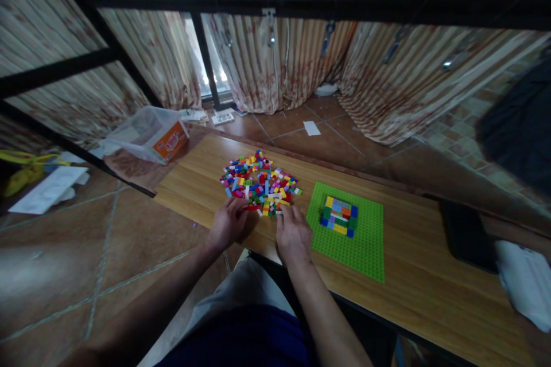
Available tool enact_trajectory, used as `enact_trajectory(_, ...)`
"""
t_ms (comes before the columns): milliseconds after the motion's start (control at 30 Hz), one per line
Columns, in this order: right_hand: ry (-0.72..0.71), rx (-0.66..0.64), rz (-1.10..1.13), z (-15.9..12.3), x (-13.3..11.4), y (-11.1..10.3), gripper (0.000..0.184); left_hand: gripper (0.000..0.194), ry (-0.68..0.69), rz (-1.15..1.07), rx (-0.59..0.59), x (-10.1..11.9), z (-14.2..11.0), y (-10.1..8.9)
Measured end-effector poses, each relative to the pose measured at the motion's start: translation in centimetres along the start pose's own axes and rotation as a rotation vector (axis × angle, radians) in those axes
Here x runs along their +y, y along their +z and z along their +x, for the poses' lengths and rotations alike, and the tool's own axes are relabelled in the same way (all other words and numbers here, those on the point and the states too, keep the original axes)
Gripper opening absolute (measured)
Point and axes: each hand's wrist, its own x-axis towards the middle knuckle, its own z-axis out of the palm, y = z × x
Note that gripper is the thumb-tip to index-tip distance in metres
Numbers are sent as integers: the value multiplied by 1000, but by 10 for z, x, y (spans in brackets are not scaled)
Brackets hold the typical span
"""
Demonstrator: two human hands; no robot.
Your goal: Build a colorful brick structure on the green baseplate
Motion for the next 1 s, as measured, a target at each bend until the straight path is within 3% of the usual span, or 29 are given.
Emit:
enact_trajectory(100,-171,-12,-9,1,-6,7,31,23,59,-79,68,-5,-2,4)
enact_trajectory(200,-252,-49,-47,4,-11,13,31,26,93,-132,85,-7,-4,3)
enact_trajectory(467,-299,-46,-11,2,0,13,25,33,163,-167,105,-12,-6,6)
enact_trajectory(700,-235,72,-20,-8,6,14,25,35,197,-149,101,-13,-7,8)
enact_trajectory(833,-177,63,-73,-4,2,17,28,34,202,-156,94,-12,-6,6)
enact_trajectory(1000,-212,22,-107,4,-1,18,31,33,235,-158,82,-12,-6,6)
